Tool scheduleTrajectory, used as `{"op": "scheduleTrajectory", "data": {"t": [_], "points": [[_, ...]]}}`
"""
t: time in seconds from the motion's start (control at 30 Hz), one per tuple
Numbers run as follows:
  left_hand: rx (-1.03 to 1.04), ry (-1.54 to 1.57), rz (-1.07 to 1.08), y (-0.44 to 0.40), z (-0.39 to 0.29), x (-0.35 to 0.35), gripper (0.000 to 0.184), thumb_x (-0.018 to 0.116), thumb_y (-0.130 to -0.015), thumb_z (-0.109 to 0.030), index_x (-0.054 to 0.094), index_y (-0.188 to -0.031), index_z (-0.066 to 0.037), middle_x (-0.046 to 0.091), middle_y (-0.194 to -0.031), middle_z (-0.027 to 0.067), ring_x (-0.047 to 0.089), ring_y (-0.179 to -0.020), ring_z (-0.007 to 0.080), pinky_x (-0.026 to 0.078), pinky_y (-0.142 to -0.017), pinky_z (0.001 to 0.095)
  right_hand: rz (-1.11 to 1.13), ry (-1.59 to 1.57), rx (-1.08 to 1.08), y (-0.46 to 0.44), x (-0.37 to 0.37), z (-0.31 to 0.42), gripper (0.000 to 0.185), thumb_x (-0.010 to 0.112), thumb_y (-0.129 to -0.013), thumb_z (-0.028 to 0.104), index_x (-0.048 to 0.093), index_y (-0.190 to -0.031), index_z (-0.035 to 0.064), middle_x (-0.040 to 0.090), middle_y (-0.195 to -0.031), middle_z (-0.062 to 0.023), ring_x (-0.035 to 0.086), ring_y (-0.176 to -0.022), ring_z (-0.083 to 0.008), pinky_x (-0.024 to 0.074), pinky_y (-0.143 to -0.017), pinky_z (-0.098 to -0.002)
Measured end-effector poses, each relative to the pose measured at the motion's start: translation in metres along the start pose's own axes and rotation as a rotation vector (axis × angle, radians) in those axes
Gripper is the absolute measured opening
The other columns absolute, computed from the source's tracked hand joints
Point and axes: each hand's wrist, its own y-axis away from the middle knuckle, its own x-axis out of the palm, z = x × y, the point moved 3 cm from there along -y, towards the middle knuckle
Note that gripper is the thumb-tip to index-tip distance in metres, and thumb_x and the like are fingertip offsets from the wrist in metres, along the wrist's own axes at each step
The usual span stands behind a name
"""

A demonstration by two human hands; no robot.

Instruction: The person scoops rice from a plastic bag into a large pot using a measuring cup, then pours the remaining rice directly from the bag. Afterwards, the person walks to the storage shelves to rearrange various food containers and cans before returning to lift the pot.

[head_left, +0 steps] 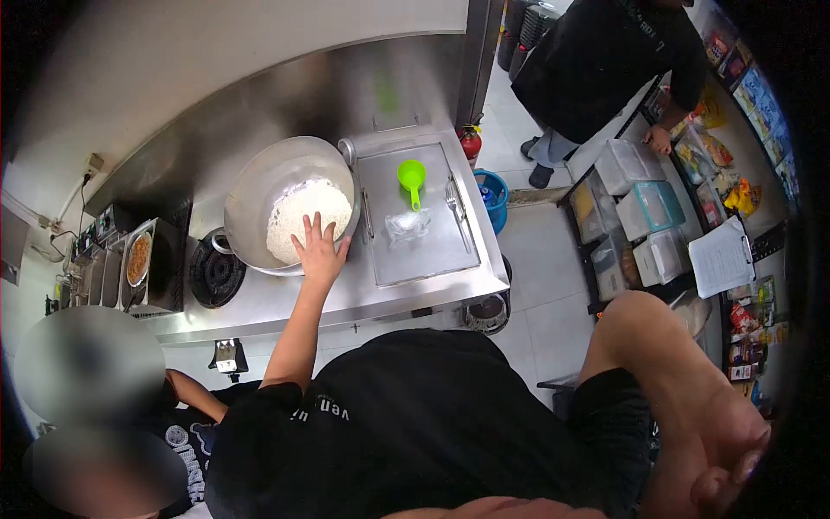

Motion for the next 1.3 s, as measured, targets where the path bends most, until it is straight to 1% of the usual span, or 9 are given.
{"op": "scheduleTrajectory", "data": {"t": [0.57, 0.77, 0.8, 0.87, 0.93, 1.0, 1.07, 1.2, 1.3], "points": [[-0.004, -0.007, 0.048, -0.001, -0.001, 0.002, 0.047, 0.060, -0.081, -0.039, 0.056, -0.119, -0.012, 0.032, -0.143, 0.0139, 0.017, -0.138, 0.0345, 0.016, -0.102, 0.0671, -0.177, 0.125, -0.104, 0.001, 0.020, -0.008, 0.019, 0.046, -0.093, 0.019, 0.054, -0.090, 0.0020, 0.052, -0.071, -0.0025, 0.045, -0.056, -0.0132, 0.0414, -0.051, -0.0252], [0.000, -0.002, 0.006, 0.000, 0.000, 0.002, 0.046, 0.061, -0.080, -0.039, 0.057, -0.116, -0.010, 0.037, -0.140, 0.0136, 0.019, -0.138, 0.0333, 0.018, -0.102, 0.0663, -0.496, 0.334, -0.481, -0.002, -0.006, 0.014, 0.021, 0.048, -0.093, 0.021, 0.056, -0.092, 0.0011, 0.048, -0.068, 0.0007, 0.040, -0.052, -0.0098, 0.0354, -0.045, -0.0225], [0.013, 0.025, -0.009, 0.000, -0.001, 0.002, 0.046, 0.061, -0.080, -0.039, 0.057, -0.116, -0.010, 0.037, -0.140, 0.0136, 0.019, -0.138, 0.0333, 0.018, -0.102, 0.0663, -0.467, 0.336, -0.499, 0.009, -0.020, 0.017, 0.021, 0.048, -0.093, 0.021, 0.056, -0.092, 0.0011, 0.048, -0.068, 0.0007, 0.040, -0.052, -0.0098, 0.0354, -0.045, -0.0225], [0.005, -0.015, 0.025, 0.000, 0.002, 0.008, 0.044, 0.062, -0.080, -0.037, 0.058, -0.116, -0.013, 0.038, -0.140, 0.0120, 0.021, -0.137, 0.0337, 0.019, -0.102, 0.0657, -0.346, 0.262, -0.252, 0.036, -0.037, 0.014, 0.022, 0.042, -0.091, 0.023, 0.050, -0.096, 0.0030, 0.056, -0.084, -0.0081, 0.051, -0.055, -0.0107, 0.0395, -0.048, -0.0186], [0.014, 0.004, 0.055, -0.001, 0.001, 0.004, 0.042, 0.061, -0.081, -0.038, 0.057, -0.117, -0.015, 0.038, -0.140, 0.0112, 0.022, -0.136, 0.0336, 0.021, -0.102, 0.0645, -0.460, 0.267, -0.097, 0.059, -0.024, -0.022, 0.019, 0.042, -0.089, 0.020, 0.051, -0.092, 0.0027, 0.055, -0.078, -0.0101, 0.044, -0.048, -0.0121, 0.0330, -0.043, -0.0213], [0.016, 0.008, 0.086, -0.001, 0.001, 0.002, 0.040, 0.059, -0.083, -0.038, 0.057, -0.117, -0.017, 0.038, -0.140, 0.0105, 0.024, -0.135, 0.0334, 0.023, -0.102, 0.0633, -0.552, 0.428, 0.108, 0.090, 0.001, -0.044, 0.022, 0.040, -0.089, 0.025, 0.051, -0.086, 0.0066, 0.050, -0.073, -0.0076, 0.040, -0.049, -0.0151, 0.0416, -0.047, -0.0340], [0.024, -0.001, 0.105, -0.001, 0.001, 0.002, 0.040, 0.058, -0.084, -0.039, 0.056, -0.118, -0.019, 0.038, -0.139, 0.0103, 0.025, -0.135, 0.0333, 0.024, -0.102, 0.0628, -0.461, 0.486, 0.191, 0.113, 0.022, -0.060, 0.016, 0.040, -0.088, 0.018, 0.048, -0.092, 0.0040, 0.047, -0.074, -0.0095, 0.043, -0.049, -0.0166, 0.0414, -0.046, -0.0316], [0.011, -0.009, 0.060, -0.002, 0.000, 0.003, 0.046, 0.061, -0.082, -0.036, 0.052, -0.123, -0.018, 0.039, -0.139, 0.0100, 0.025, -0.135, 0.0319, 0.025, -0.102, 0.0612, -0.509, 0.431, 0.419, 0.154, 0.049, -0.091, 0.008, 0.046, -0.081, 0.001, 0.055, -0.082, -0.0003, 0.056, -0.073, -0.0121, 0.050, -0.051, -0.0177, 0.0423, -0.047, -0.0279], [-0.006, -0.005, 0.088, -0.002, -0.003, -0.001, 0.049, 0.062, -0.082, -0.033, 0.049, -0.125, -0.015, 0.038, -0.140, 0.0090, 0.024, -0.136, 0.0305, 0.023, -0.103, 0.0607, -0.502, 0.311, 0.893, 0.203, 0.071, -0.127, 0.019, 0.043, -0.074, -0.008, 0.061, -0.075, -0.0014, 0.061, -0.072, -0.0117, 0.055, -0.057, -0.0137, 0.0428, -0.051, -0.0257]]}}
